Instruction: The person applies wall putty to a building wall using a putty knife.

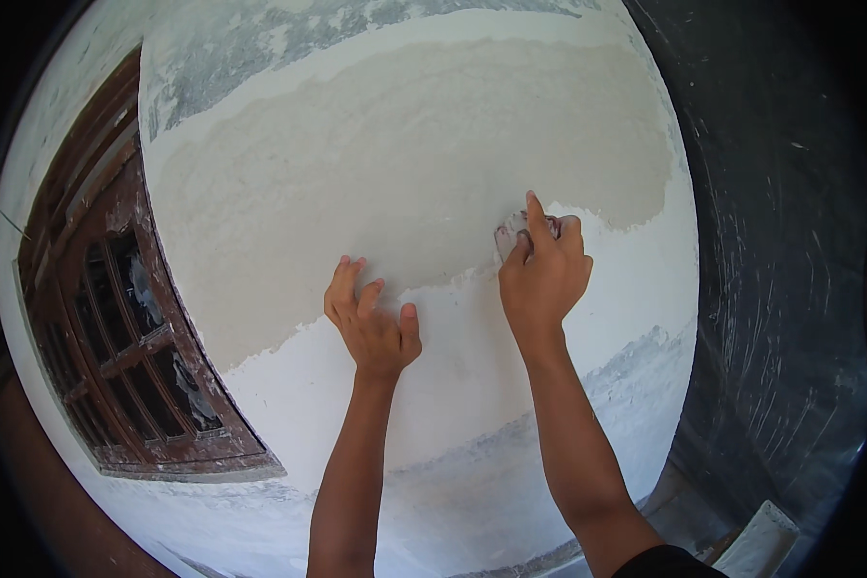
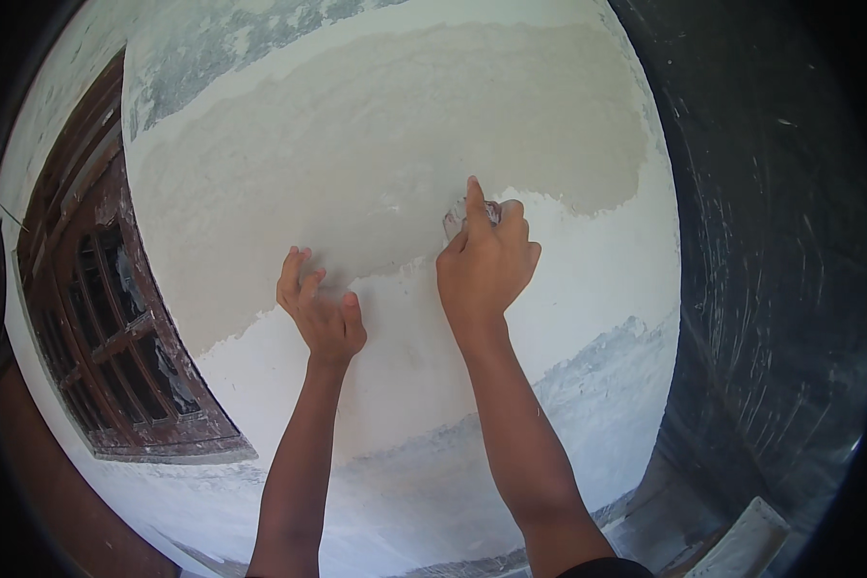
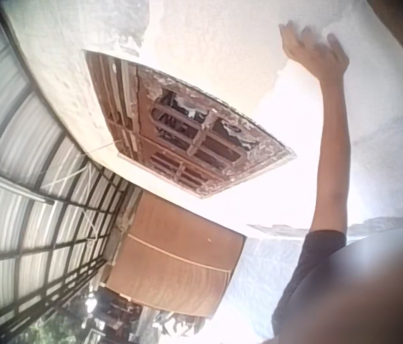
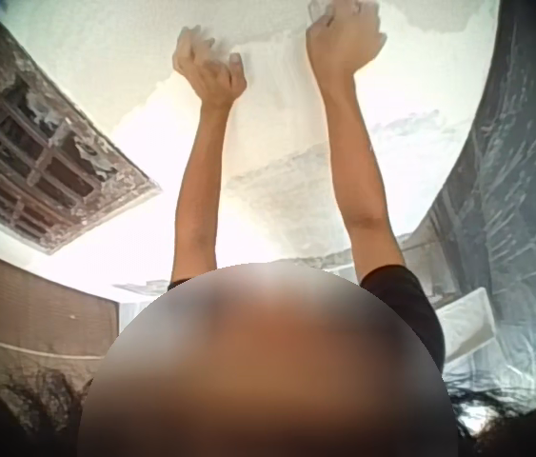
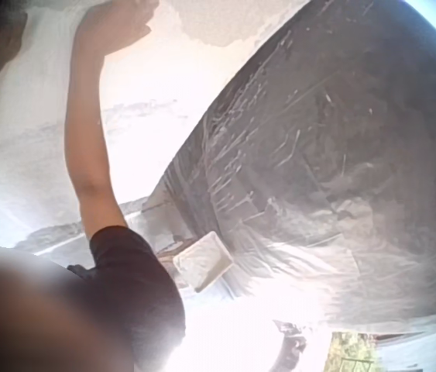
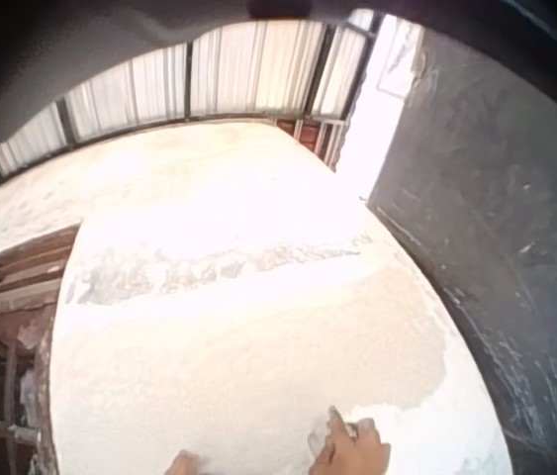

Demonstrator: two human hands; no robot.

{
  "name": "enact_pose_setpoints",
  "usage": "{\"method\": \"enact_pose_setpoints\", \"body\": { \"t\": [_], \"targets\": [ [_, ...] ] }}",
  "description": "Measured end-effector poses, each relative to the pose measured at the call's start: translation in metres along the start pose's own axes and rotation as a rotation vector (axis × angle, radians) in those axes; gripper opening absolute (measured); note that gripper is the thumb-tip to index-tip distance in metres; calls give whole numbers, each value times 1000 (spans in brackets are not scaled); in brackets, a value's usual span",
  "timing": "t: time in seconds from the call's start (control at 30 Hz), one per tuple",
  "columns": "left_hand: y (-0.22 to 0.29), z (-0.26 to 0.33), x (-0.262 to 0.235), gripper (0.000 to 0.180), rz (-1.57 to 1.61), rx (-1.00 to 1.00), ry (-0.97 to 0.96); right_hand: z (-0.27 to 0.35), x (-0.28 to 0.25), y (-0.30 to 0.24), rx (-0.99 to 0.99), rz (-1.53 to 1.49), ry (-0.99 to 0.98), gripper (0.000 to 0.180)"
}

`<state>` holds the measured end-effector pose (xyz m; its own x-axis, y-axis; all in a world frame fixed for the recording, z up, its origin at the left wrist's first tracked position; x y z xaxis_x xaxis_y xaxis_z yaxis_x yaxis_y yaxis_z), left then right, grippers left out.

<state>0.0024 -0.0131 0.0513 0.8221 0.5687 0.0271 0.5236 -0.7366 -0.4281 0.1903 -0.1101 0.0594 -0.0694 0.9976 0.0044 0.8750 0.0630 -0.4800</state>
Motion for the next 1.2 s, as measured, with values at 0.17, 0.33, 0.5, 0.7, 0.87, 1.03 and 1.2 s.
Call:
{"method": "enact_pose_setpoints", "body": {
  "t": [0.17, 0.33, 0.5, 0.7, 0.87, 1.03, 1.2],
  "targets": [
    [4, -2, 9, 39, 4, 16, -15, 26, 23, -40, -211, -406, -246, 46],
    [0, 0, 2, 40, -24, 16, -63, 21, -4, 6, 34, -110, -12, 48],
    [4, -1, 8, 40, -9, 16, -91, 32, 23, -31, -103, -292, -243, 47],
    [1, 0, 6, 41, -6, 13, -71, 28, 13, -18, -67, -257, -155, 48],
    [1, -1, 2, 41, -26, 20, -96, 18, 3, -1, -28, -27, -23, 49],
    [4, -1, 7, 41, -6, 20, -104, 25, 23, -32, -172, -423, -269, 51],
    [4, -3, 2, 41, -18, 12, -113, 2, -6, 21, 165, 83, 48, 51]
  ]
}}
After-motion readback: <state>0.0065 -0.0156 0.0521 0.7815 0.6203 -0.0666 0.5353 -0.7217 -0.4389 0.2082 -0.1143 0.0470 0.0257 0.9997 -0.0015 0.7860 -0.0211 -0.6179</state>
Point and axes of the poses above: each hand's wrist, its own z-axis away from the middle knuckle, its own x-axis out of the palm, y = z × x, the point moved 5 cm from there along -z, towards the middle knuckle, and after that the axes turned 13 degrees about -y, right-handed, at the moved point
